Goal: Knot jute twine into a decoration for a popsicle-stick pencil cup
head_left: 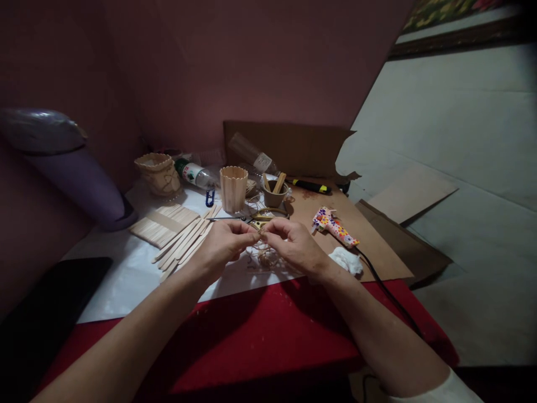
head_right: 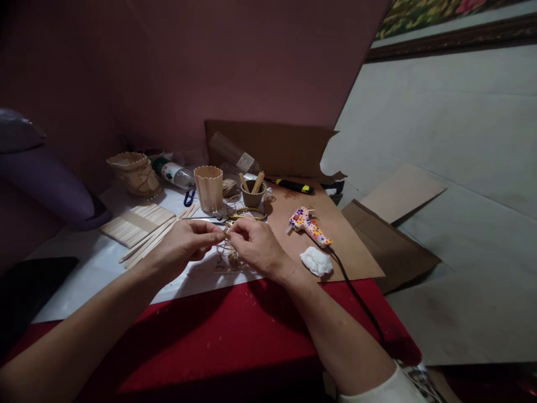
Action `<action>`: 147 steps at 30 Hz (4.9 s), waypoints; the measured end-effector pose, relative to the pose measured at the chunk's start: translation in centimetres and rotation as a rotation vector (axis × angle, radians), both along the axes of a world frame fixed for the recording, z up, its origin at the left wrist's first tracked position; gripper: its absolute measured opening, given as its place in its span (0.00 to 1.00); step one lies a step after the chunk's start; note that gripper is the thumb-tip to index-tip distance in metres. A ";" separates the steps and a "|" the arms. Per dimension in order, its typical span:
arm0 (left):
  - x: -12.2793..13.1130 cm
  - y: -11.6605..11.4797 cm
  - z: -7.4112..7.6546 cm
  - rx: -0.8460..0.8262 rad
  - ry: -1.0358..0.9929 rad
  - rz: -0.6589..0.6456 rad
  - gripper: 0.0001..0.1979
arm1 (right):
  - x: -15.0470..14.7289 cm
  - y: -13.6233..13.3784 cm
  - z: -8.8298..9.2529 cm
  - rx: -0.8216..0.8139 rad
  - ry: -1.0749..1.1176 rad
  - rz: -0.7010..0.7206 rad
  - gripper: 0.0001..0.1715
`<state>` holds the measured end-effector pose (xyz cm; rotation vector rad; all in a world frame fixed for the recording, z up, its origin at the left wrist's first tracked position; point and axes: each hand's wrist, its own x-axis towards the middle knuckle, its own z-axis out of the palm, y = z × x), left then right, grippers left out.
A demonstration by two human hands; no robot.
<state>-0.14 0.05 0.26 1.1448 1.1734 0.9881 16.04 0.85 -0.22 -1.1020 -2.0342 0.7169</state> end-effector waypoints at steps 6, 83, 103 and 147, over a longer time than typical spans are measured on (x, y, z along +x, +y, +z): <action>-0.1 0.0 -0.1 -0.031 0.015 0.001 0.08 | 0.1 0.2 0.0 0.108 -0.047 -0.011 0.07; 0.8 -1.5 0.6 0.035 -0.163 -0.095 0.11 | -0.2 0.3 0.5 -0.300 0.404 0.047 0.12; 0.7 -1.3 0.9 0.054 -0.122 -0.010 0.13 | 0.1 0.3 0.0 -0.188 0.272 0.093 0.09; 0.2 -0.3 -0.6 0.498 0.267 0.075 0.07 | -0.4 -0.1 0.7 -0.529 0.452 0.024 0.10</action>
